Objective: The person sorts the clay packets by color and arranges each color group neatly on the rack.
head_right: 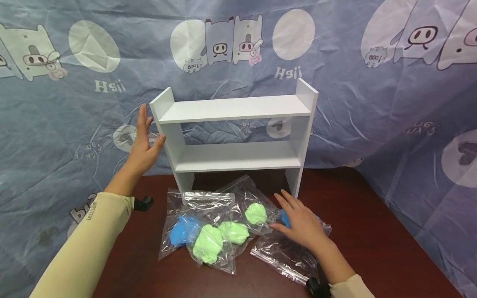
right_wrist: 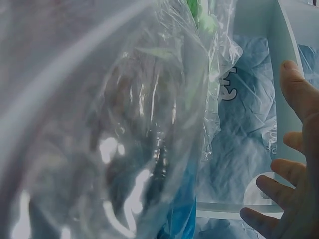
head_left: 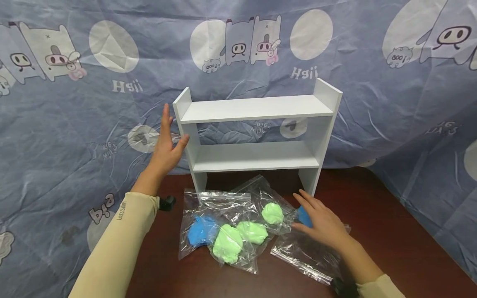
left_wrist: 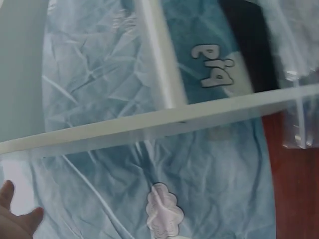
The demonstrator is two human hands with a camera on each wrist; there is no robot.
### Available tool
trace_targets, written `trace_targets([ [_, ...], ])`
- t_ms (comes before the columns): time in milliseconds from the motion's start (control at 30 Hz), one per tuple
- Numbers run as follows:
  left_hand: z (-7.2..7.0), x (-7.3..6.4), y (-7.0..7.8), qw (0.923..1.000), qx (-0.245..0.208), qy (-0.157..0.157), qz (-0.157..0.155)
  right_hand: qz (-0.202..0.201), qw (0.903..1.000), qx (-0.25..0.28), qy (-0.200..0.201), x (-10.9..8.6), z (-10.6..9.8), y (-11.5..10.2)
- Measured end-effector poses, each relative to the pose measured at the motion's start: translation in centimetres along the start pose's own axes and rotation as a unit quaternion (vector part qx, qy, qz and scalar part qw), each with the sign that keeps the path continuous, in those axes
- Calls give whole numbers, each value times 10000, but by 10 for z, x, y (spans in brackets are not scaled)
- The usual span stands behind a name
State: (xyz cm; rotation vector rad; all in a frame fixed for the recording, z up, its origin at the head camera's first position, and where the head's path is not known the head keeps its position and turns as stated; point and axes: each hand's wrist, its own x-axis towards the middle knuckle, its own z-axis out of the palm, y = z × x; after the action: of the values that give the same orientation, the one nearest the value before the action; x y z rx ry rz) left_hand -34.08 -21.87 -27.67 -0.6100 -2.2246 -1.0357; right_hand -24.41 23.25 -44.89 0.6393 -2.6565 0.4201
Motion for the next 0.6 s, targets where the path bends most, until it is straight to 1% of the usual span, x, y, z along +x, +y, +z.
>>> trace_targets([
  [33,-1,5,1,9997,-169,17,-172,5,10000,27,-6,0,0,0],
  [100,-3,13,2,9986,-423,19,-318,35,10000,68,-36,1,2,-1],
  [167,-4,20,3,9975,-603,-32,-371,73,9999,87,-89,1,3,-1],
  [267,-5,27,7,9964,-720,-164,-425,140,9996,122,-210,0,6,-2],
  [333,-5,30,13,9945,-864,-269,-525,170,9994,145,-266,-1,8,-2],
  [400,-7,33,24,9912,-1121,-333,-626,187,9993,162,-282,-1,10,-2],
  [467,-8,36,35,9879,-1334,-350,-705,193,9994,132,-259,-2,11,-2],
  [533,-10,40,45,9865,-1445,-308,-712,200,9995,98,-226,-2,13,-1],
  [600,-9,48,45,9861,-1472,-239,-727,202,9996,105,-192,-2,15,-1],
])
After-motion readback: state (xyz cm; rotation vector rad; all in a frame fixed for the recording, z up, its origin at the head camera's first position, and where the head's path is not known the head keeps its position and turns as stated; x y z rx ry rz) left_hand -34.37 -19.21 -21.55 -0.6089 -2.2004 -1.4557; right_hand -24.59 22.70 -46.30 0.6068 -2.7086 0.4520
